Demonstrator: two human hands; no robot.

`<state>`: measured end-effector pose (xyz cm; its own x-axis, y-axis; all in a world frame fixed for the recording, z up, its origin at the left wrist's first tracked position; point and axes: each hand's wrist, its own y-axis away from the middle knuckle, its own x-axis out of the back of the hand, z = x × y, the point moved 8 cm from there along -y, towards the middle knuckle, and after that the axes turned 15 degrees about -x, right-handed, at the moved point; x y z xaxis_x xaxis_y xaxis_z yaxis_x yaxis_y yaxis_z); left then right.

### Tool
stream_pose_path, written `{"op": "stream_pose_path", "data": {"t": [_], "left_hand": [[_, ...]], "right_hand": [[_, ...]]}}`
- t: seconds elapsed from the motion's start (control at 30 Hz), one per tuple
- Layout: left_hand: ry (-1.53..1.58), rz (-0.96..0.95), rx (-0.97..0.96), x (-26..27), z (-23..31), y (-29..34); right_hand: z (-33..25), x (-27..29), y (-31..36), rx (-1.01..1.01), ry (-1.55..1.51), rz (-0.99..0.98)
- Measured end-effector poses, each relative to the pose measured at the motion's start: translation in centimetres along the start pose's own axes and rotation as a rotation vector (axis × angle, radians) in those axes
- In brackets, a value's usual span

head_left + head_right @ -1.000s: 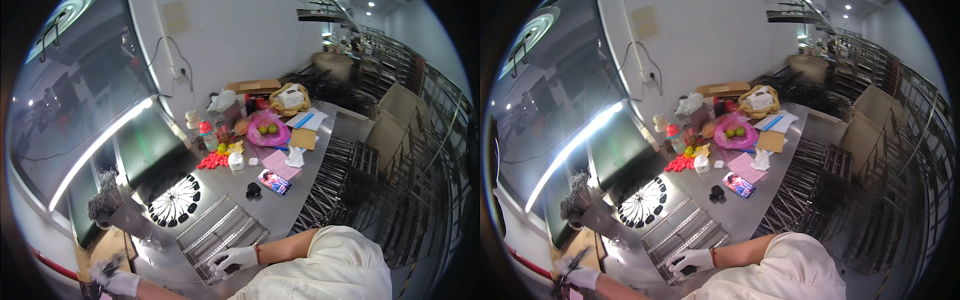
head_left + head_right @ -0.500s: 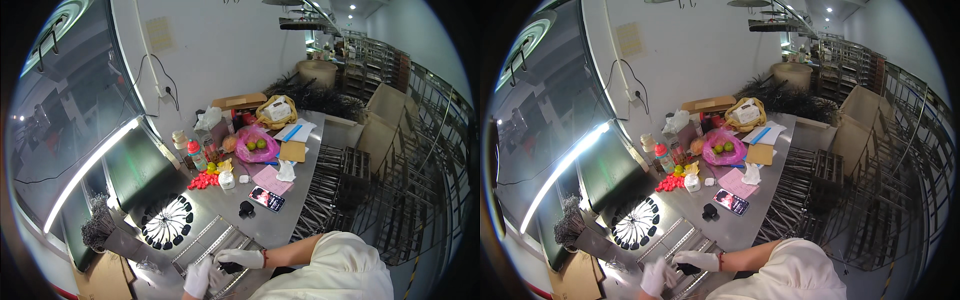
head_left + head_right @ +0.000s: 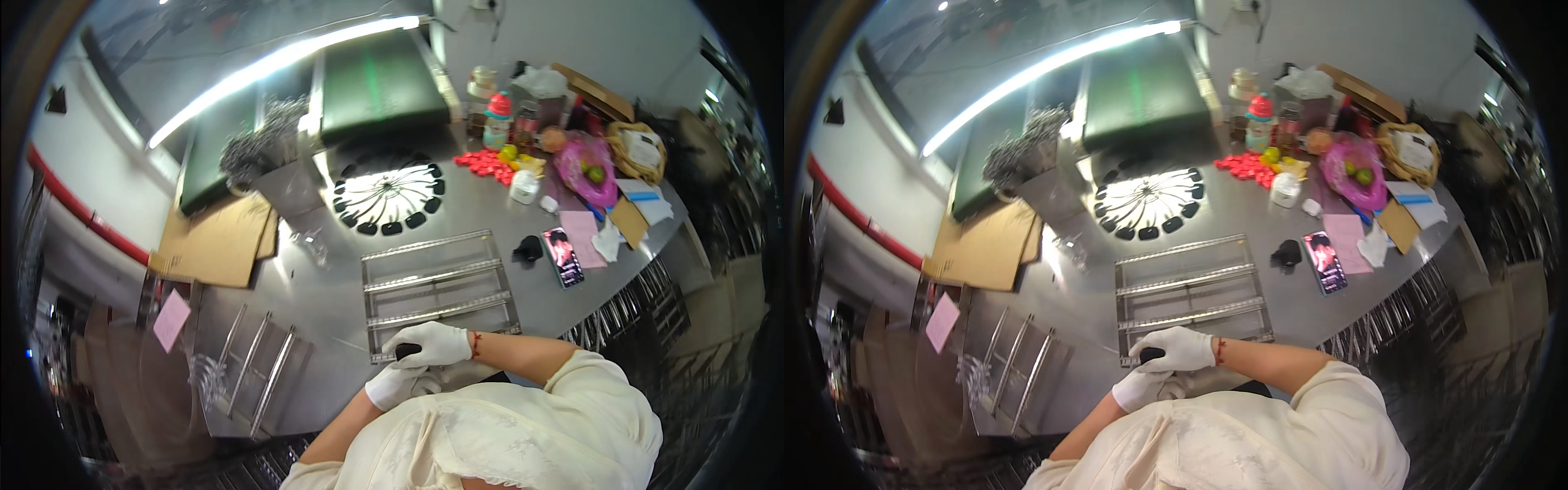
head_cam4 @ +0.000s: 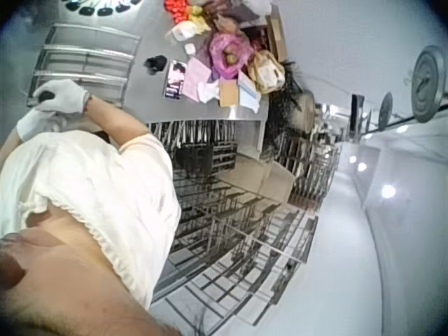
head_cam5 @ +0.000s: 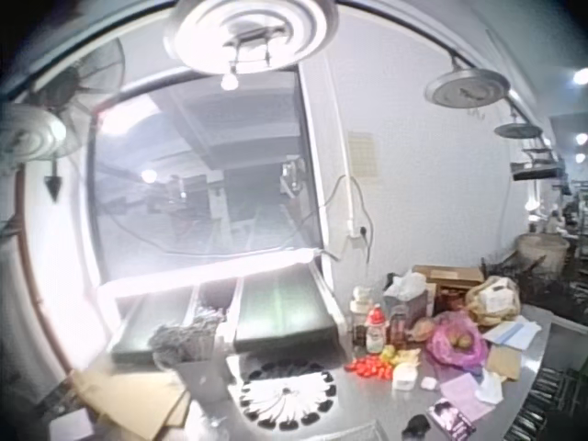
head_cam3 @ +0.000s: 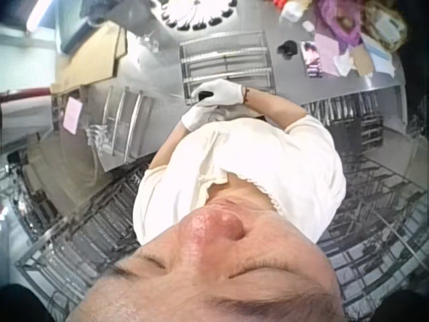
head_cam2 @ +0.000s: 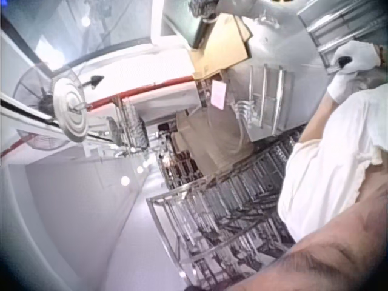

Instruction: The person repeatedly picks up black plastic components and inserts them into slots on a metal rack, then places clear plastic pieces onto the rack. The person continues this cycle, filling the rack with components.

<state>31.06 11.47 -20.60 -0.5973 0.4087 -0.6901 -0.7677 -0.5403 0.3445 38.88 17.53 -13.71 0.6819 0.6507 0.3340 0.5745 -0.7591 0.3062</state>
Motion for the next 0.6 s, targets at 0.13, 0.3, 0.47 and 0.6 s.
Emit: {"op": "stream_pose_path", "data": {"t": [0.13,0.3,0.47,0.6], "left_hand": [[-0.146,-0.018,-0.181,-0.1,2.2,0.4],[-0.486,-0.122,-0.374,0.0,7.2,0.7],[-0.608,0.006,-0.263,0.5,8.5,0.4],[-0.676,0.03,-0.23,0.8,9.4,0.4]], "right_hand": [[-0.8,1.1,0.3,0.052,-0.175,-0.044],[-1.7,3.5,1.5,-0.056,-0.087,0.018],[-3.1,3.9,1.7,0.075,-0.099,0.157],[-1.8,3.1,0.5,0.029,-0.4,0.172]]}}
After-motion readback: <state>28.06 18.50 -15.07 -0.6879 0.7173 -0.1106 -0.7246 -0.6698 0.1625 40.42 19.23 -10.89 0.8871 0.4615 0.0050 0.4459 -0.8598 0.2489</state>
